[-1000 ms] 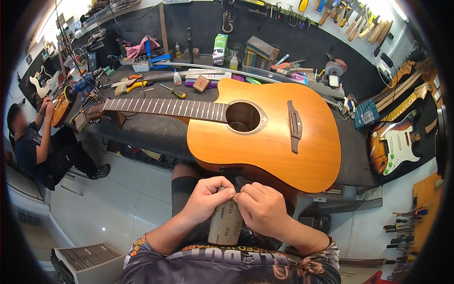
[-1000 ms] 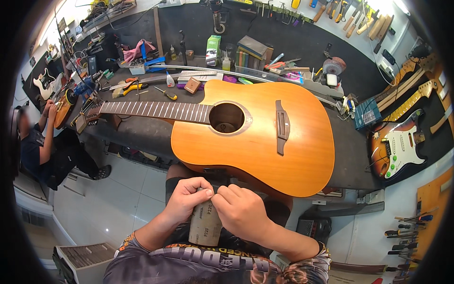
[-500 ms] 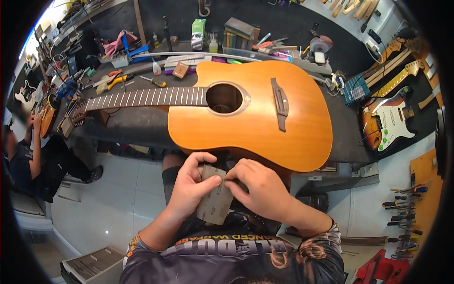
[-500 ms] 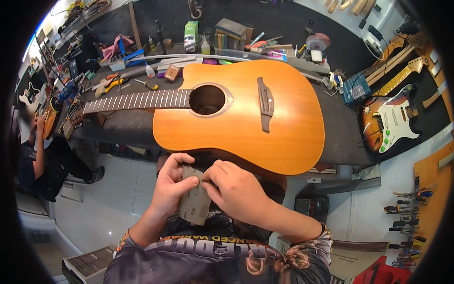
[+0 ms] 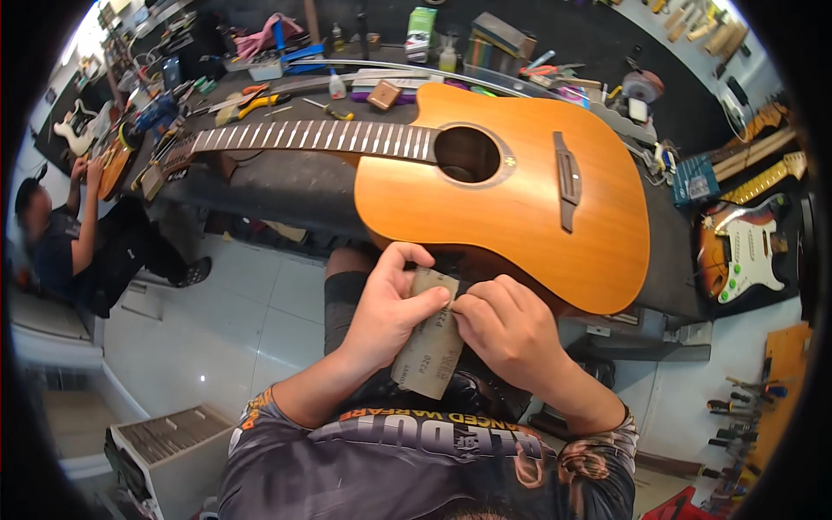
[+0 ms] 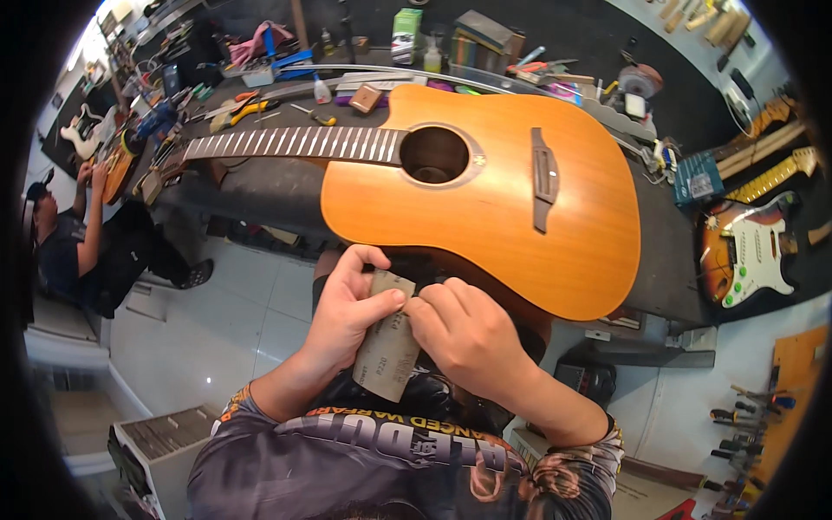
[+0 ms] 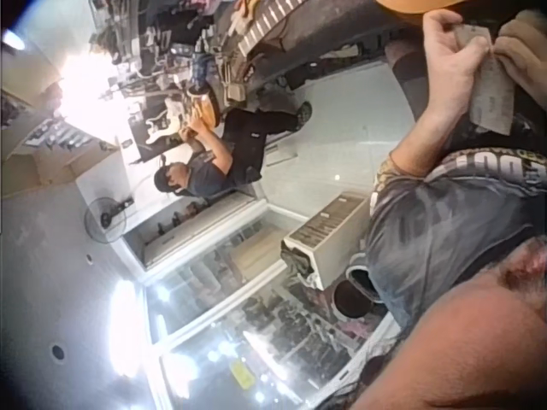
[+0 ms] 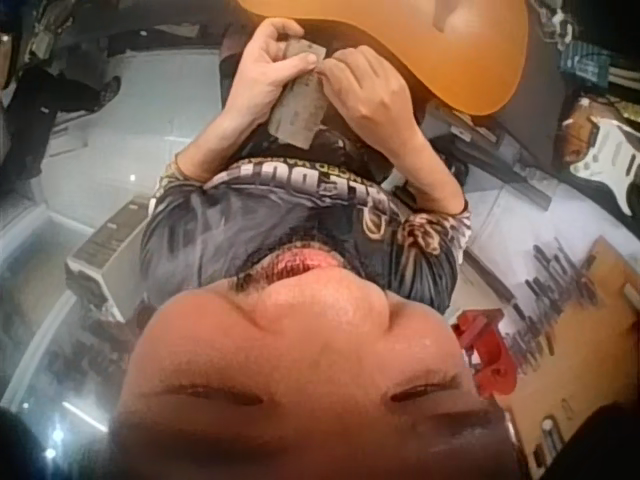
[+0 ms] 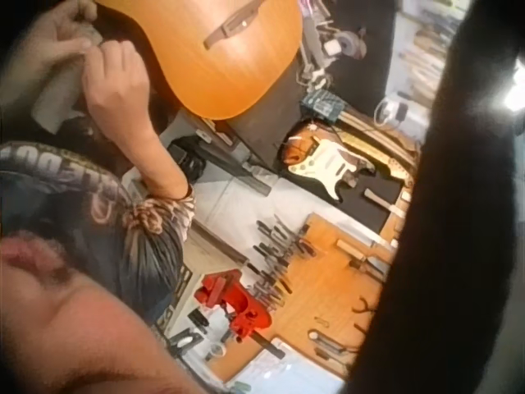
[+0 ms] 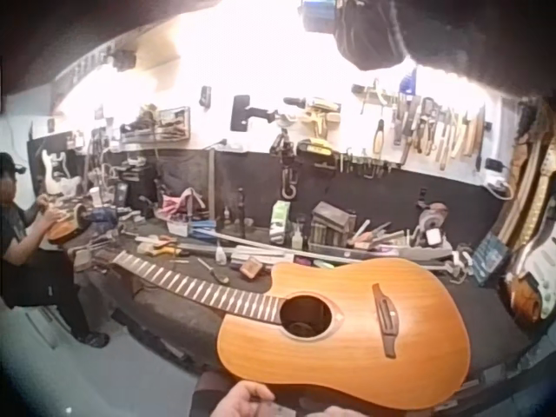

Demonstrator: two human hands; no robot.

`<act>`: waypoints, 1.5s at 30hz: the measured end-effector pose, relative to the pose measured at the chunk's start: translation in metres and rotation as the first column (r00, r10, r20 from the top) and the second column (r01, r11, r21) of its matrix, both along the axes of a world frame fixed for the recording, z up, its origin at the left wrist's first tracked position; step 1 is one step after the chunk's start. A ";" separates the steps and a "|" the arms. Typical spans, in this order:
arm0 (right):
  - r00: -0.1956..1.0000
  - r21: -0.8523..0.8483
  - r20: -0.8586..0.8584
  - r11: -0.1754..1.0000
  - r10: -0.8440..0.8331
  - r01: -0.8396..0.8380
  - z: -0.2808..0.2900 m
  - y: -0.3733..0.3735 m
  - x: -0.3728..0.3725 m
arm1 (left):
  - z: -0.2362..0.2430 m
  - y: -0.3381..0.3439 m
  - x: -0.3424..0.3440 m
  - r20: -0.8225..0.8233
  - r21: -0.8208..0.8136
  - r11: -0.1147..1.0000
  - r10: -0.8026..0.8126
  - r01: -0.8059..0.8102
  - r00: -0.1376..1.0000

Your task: The person prepares a component and applies glue to a guitar. They cut sandpaper with scissors, sand a small white piece by hand, and then apply adhesive from a plastic bottle into a slot on the guitar bridge.

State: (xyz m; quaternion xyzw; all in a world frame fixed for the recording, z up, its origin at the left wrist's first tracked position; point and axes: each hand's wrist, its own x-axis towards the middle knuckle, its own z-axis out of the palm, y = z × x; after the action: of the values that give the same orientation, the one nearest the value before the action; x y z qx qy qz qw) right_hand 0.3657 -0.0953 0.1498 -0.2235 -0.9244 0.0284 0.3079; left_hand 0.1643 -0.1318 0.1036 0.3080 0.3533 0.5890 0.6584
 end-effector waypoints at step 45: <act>0.627 -0.779 -0.610 0.510 -0.485 -0.363 0.037 0.042 0.042 | 0.078 0.261 -0.304 -0.680 0.618 0.779 0.598 0.108 -0.424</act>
State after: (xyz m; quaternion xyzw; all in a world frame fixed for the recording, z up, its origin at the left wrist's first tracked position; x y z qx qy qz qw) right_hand 0.4077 -0.0535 0.1872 -0.3457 -0.5428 0.5609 0.5208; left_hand -0.1394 0.1293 0.1819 0.6812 0.6517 0.2828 -0.1770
